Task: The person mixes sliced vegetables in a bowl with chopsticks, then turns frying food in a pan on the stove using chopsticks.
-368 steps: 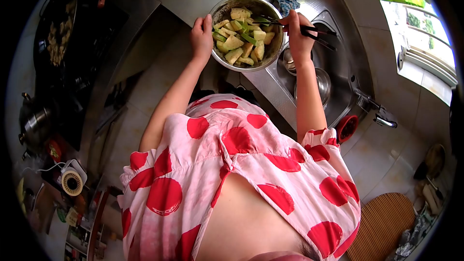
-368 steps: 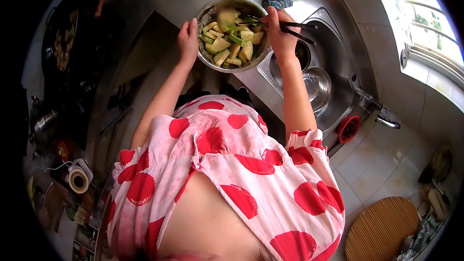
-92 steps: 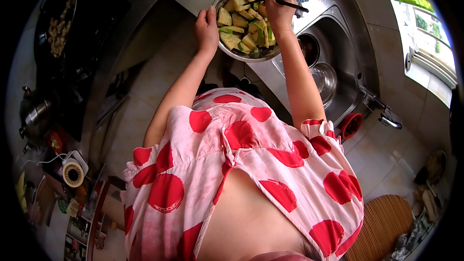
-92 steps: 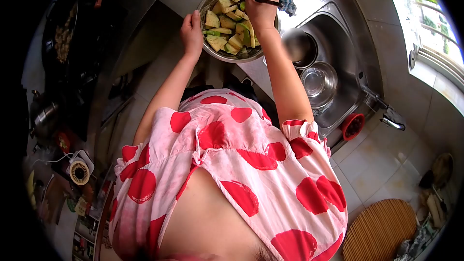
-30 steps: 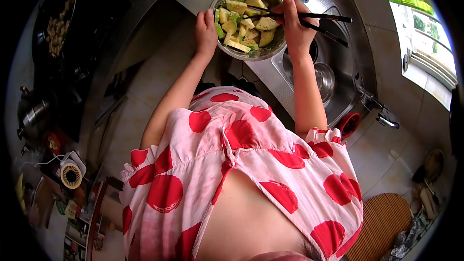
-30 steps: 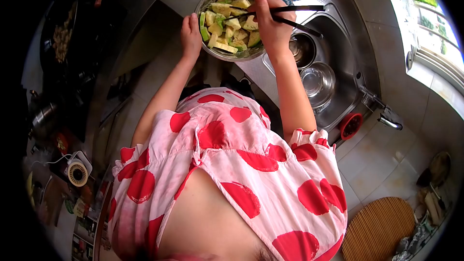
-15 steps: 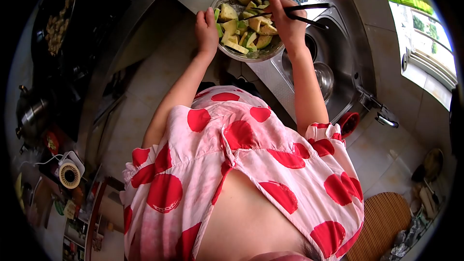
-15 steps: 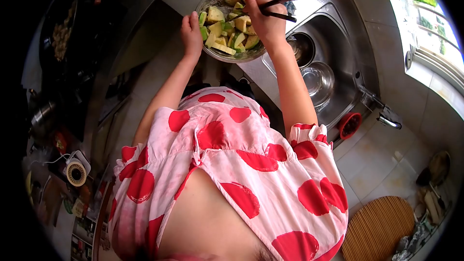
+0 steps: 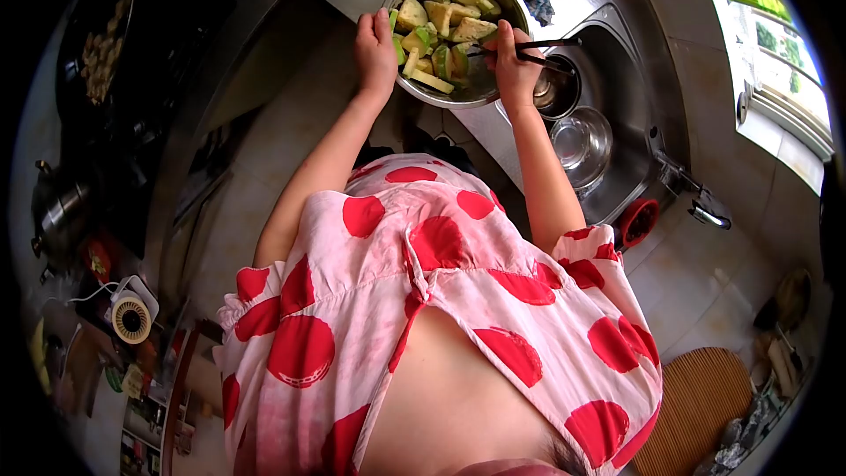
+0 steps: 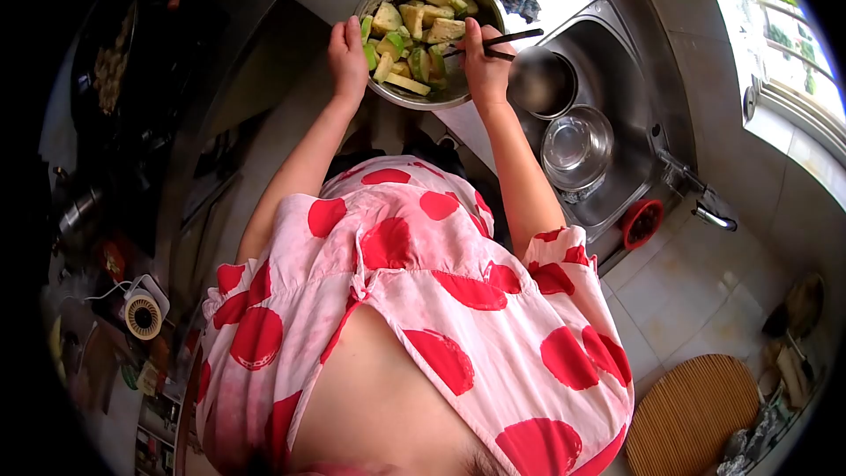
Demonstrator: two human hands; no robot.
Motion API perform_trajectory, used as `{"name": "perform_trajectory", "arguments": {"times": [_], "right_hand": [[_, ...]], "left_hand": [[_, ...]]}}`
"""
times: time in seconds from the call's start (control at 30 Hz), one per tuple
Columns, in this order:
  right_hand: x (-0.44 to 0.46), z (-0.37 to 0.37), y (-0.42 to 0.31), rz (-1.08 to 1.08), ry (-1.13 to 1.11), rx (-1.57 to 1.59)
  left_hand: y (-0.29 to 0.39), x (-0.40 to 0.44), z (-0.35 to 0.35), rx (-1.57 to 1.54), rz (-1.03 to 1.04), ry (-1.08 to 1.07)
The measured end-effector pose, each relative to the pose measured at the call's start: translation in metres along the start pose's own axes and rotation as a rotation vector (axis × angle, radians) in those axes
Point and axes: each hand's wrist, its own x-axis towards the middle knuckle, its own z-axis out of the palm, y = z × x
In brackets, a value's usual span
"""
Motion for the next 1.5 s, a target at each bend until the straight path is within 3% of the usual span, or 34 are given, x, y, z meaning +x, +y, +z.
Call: {"name": "perform_trajectory", "arguments": {"times": [0.23, 0.37, 0.47, 0.5, 0.63, 0.73, 0.83, 0.97, 1.03, 1.23, 1.33, 1.43, 1.5], "right_hand": [[0.003, 0.014, -0.05, -0.068, 0.038, 0.311], [0.006, 0.042, -0.054, -0.231, -0.172, 0.002], [0.008, 0.032, -0.037, -0.554, -0.279, -0.44], [0.009, 0.024, -0.034, -0.565, -0.282, -0.436], [0.009, -0.013, -0.047, -0.183, -0.203, -0.231], [0.005, -0.032, -0.06, -0.189, -0.129, -0.123], [0.005, -0.027, -0.031, -0.068, -0.142, -0.438], [-0.004, 0.001, -0.012, -0.045, -0.074, -0.347], [-0.007, 0.006, -0.027, 0.049, -0.045, 0.003], [0.01, 0.009, -0.085, -0.205, -0.058, 0.104], [0.033, 0.037, -0.051, -0.636, -0.16, -0.236], [0.02, 0.028, -0.035, -0.639, -0.226, -0.363], [0.015, 0.012, -0.042, -0.473, -0.219, -0.358]], "left_hand": [[0.005, -0.001, -0.002, 0.054, -0.057, -0.008], [-0.001, -0.001, -0.001, 0.054, -0.039, 0.006], [0.002, -0.001, -0.002, 0.052, -0.031, 0.015], [0.004, 0.0, -0.002, 0.056, -0.028, 0.023], [0.0, 0.0, 0.0, 0.062, -0.021, 0.031], [0.0, -0.002, 0.0, 0.082, -0.003, 0.048], [0.0, -0.001, 0.002, 0.034, -0.014, 0.048], [0.002, -0.001, 0.001, 0.067, -0.013, 0.029], [0.003, 0.0, 0.001, 0.078, -0.008, 0.026], [-0.004, 0.001, 0.001, 0.011, -0.004, -0.001], [-0.004, 0.001, 0.0, 0.038, 0.005, -0.001], [0.001, 0.002, 0.0, 0.038, 0.017, 0.01], [0.0, 0.001, 0.001, 0.068, 0.041, 0.038]]}}
